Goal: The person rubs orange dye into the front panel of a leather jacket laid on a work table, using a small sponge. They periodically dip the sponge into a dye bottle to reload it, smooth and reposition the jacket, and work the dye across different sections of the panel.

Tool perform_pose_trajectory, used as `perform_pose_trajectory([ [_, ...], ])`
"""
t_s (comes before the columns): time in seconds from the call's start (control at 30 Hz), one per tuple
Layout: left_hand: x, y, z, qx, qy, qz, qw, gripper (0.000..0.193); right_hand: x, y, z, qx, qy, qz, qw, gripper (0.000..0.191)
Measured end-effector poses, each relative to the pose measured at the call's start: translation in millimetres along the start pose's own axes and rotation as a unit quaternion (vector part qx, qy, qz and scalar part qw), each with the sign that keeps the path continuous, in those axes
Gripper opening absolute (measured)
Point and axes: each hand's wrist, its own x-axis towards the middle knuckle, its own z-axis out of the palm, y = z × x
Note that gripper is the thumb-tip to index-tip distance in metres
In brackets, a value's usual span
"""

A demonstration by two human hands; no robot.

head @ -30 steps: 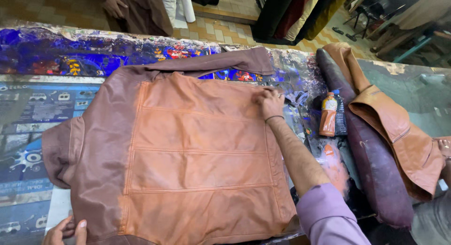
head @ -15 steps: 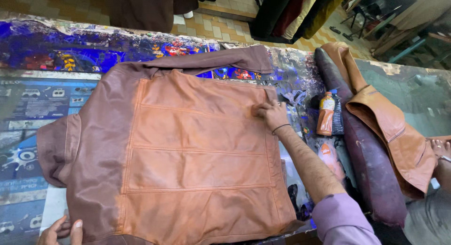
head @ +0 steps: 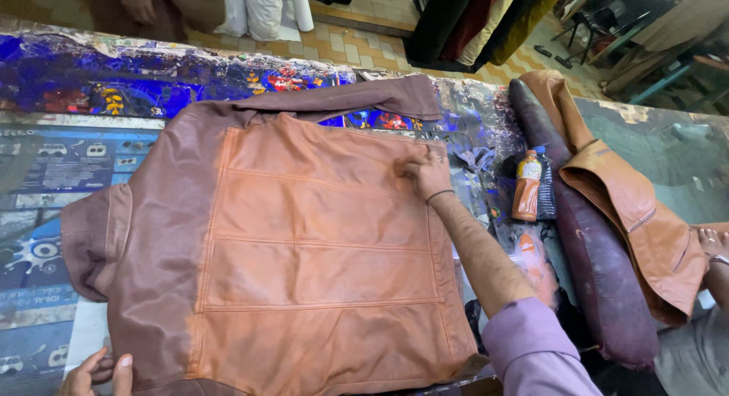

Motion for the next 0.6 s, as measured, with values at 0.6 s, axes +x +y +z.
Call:
perform_pose_trajectory([
  [0.6, 17.1, -12.8, 2.1, 0.002, -0.061, 0.011, 0.998, 0.042, -40.2, -3.1, 14.9, -0.033, 0.038, 0.061, 0.997, 0.017],
])
